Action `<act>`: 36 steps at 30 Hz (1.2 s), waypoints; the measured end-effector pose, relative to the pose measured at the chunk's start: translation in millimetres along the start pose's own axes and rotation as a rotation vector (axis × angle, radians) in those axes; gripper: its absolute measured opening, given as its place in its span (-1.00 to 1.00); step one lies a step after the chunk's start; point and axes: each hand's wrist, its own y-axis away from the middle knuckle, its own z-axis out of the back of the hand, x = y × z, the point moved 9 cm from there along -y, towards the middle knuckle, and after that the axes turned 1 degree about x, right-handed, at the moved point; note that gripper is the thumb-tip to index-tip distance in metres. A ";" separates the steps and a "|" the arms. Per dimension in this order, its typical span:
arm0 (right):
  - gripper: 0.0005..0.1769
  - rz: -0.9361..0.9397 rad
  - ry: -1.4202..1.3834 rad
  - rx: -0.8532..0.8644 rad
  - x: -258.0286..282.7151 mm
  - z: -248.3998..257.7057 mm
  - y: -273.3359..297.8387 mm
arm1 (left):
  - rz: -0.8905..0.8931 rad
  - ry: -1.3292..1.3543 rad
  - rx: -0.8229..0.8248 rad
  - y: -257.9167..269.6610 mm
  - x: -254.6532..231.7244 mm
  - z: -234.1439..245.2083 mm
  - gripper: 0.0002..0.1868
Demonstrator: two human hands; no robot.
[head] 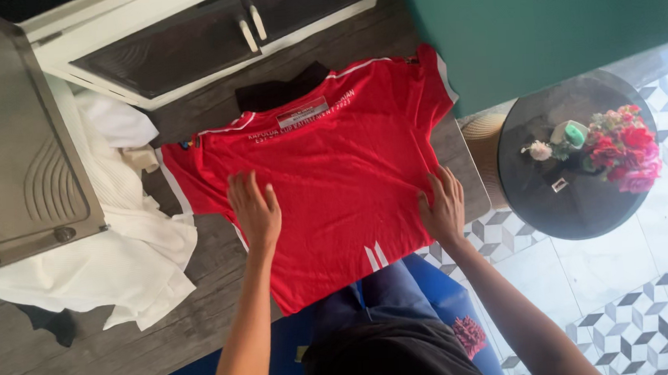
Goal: The person folds a red and white athletic shirt on a wooden table and then places it into a white plastic cabinet.
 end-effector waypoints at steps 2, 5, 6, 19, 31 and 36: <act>-0.45 0.043 -0.074 0.009 18.7 -8.6 -41.9 | -0.050 -0.078 0.068 -43.5 -3.5 -19.1 -0.55; -0.41 0.168 -0.160 0.028 44.9 -37.0 -123.7 | -0.057 -0.061 0.095 -94.7 -2.2 -40.7 -0.53; -0.41 0.177 -0.166 0.036 45.0 -47.7 -149.6 | -0.046 -0.067 0.093 -109.4 0.1 -48.1 -0.53; -0.33 0.240 0.021 0.120 59.7 -122.4 -278.8 | -0.042 -0.177 0.171 -162.2 -0.5 -84.5 -0.30; -0.18 0.638 0.100 0.506 131.1 -157.1 -145.8 | -0.110 -0.123 0.257 -32.6 2.9 -57.7 -0.30; -0.22 0.326 0.319 0.393 39.6 -123.3 -189.3 | 0.043 -0.312 0.255 -16.9 80.7 -25.6 -0.28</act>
